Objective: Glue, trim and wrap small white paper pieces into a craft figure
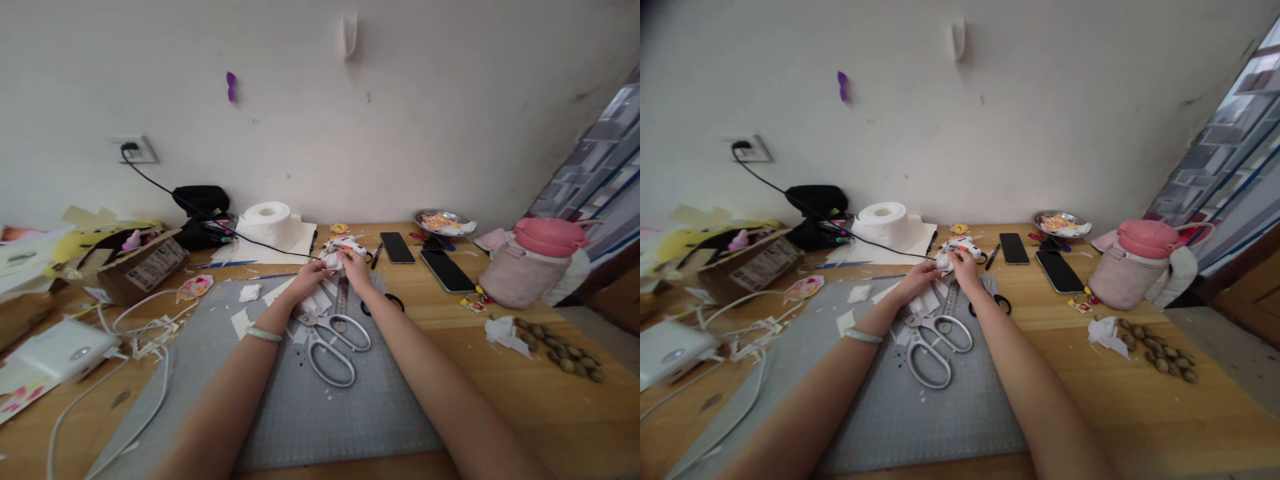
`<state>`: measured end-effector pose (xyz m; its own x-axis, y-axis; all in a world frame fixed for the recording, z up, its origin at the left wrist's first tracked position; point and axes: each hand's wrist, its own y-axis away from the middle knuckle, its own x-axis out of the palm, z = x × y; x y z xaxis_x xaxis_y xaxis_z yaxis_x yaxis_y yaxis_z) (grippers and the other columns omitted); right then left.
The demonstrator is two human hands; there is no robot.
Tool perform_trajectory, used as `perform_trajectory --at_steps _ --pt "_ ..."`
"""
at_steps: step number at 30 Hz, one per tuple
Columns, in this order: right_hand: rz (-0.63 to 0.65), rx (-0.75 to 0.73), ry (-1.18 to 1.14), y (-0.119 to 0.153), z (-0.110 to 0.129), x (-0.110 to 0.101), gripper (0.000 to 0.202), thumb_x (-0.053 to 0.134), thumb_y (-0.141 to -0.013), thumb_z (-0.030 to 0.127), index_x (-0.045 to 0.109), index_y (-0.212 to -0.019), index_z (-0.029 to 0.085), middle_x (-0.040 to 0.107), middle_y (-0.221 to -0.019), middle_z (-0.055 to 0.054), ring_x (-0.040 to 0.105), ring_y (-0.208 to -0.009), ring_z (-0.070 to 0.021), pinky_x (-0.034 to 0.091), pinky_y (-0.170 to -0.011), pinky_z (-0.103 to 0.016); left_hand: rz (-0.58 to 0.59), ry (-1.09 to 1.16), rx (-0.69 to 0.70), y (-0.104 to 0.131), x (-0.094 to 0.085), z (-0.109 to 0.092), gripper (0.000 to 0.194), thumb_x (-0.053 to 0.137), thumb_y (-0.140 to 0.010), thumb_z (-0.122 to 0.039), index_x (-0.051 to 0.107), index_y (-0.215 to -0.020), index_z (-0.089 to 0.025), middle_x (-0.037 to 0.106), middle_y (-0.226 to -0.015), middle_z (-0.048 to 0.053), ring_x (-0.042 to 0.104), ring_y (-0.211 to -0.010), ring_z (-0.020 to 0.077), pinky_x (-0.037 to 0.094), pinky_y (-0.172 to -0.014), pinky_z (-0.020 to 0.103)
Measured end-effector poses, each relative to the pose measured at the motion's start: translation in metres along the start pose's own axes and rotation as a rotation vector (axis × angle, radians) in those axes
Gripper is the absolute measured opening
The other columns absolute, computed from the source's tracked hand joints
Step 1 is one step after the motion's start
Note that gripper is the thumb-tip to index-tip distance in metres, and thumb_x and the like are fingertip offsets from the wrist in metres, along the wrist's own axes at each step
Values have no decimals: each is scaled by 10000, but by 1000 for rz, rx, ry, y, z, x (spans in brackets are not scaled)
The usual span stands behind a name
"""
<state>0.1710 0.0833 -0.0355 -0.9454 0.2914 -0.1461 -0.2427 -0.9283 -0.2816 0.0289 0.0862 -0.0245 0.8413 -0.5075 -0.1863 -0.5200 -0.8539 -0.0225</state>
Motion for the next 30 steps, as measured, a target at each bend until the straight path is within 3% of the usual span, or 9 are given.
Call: perform_trajectory --at_steps 10,16,22,30 --pt "50 78 -44 1 -3 0 221 468 -856 295 545 -980 129 583 -919 -42 575 -749 -123 495 -653 -295 -55 210 9 2 1 -6 267 504 -832 -275 529 -1056 -133 591 -974 59 580 -799 159 481 -702 341" --pt "54 101 -70 0 -2 -1 214 461 -859 296 548 -961 129 584 -886 -35 570 -710 -110 494 -622 -275 -81 321 -9 4 3 -4 355 610 -719 -216 584 -1070 -167 654 -929 54 593 -756 158 401 -620 245" --pt "42 113 -83 -1 0 -1 217 456 -862 303 548 -943 124 584 -844 -25 564 -668 -98 488 -593 -258 -110 360 -30 4 5 -2 409 651 -663 -204 612 -1069 -175 684 -821 43 583 -791 196 374 -626 253" --pt "86 131 -83 2 0 2 213 468 -857 292 544 -960 122 582 -864 -30 567 -681 -102 491 -592 -259 -59 480 -9 2 3 -4 456 624 -672 -221 547 -1120 -256 556 -1165 43 593 -717 132 373 -552 220"
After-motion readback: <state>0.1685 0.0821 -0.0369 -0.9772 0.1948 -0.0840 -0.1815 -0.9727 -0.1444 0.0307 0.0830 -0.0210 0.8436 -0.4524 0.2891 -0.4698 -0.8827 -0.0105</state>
